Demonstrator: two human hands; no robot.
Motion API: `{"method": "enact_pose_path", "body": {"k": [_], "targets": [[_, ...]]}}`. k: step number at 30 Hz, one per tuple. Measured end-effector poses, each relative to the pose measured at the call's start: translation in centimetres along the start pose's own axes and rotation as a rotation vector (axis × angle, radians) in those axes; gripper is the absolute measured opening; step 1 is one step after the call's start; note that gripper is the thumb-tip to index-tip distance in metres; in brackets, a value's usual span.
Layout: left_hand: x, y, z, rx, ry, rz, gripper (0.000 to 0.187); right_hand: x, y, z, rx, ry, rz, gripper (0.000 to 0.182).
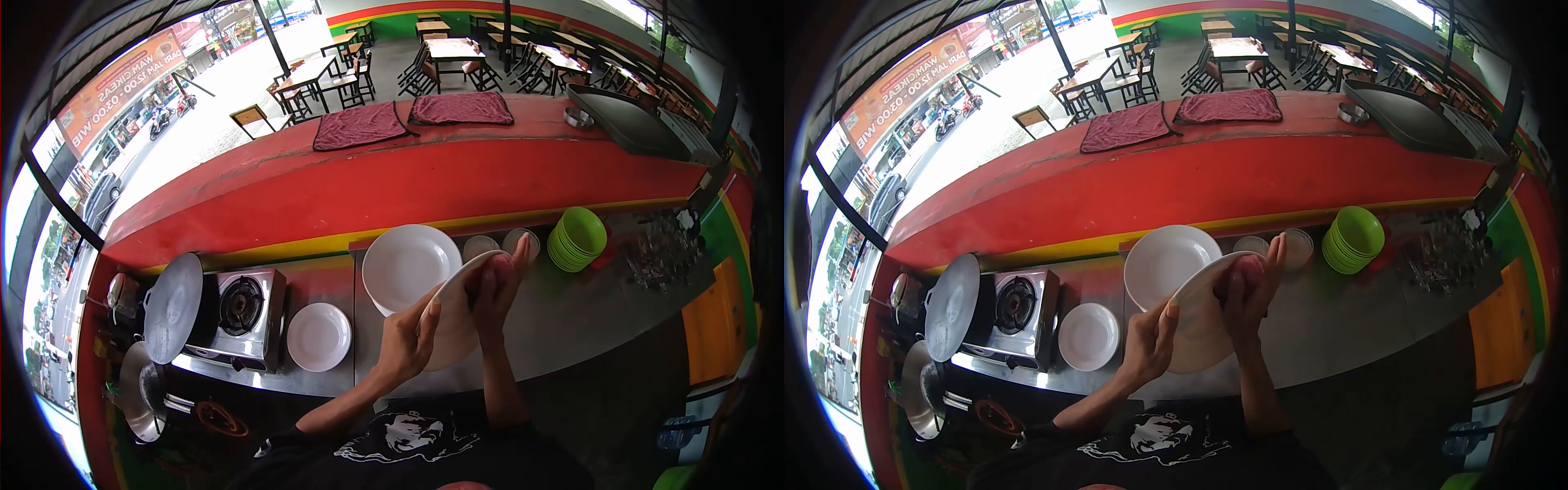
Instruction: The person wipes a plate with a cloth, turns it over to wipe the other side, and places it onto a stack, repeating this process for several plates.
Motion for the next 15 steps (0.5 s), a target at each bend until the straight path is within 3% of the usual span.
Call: {"method": "enact_pose_path", "body": {"k": [4, 10, 15], "targets": [[-0.6, -1.2, -1.3, -0.079, 0.089, -0.051, 0.043, 1.9, 0.9, -3.0, 0.008, 0.211, -0.006, 0.058], [-0.9, -0.3, -1.3, -0.112, 0.04, 0.059, 0.043, 2.6, 0.8, -1.7, 0.035, 0.155, -0.058, 0.043], [-1.6, 0.9, 0.2, -0.05, -0.121, 0.223, 0.044, 0.4, -0.1, 2.8, 0.374, -0.302, 0.147, 0.041]]}}
Point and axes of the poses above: each hand's wrist, its own x-axis towards the middle knuckle, its own y-axis out of the back of the hand, z = x × y, the point moved 9 cm from there along x, towards the middle knuckle, and after that the axes turned 7 degrees about -z, right-handed, at the moved point
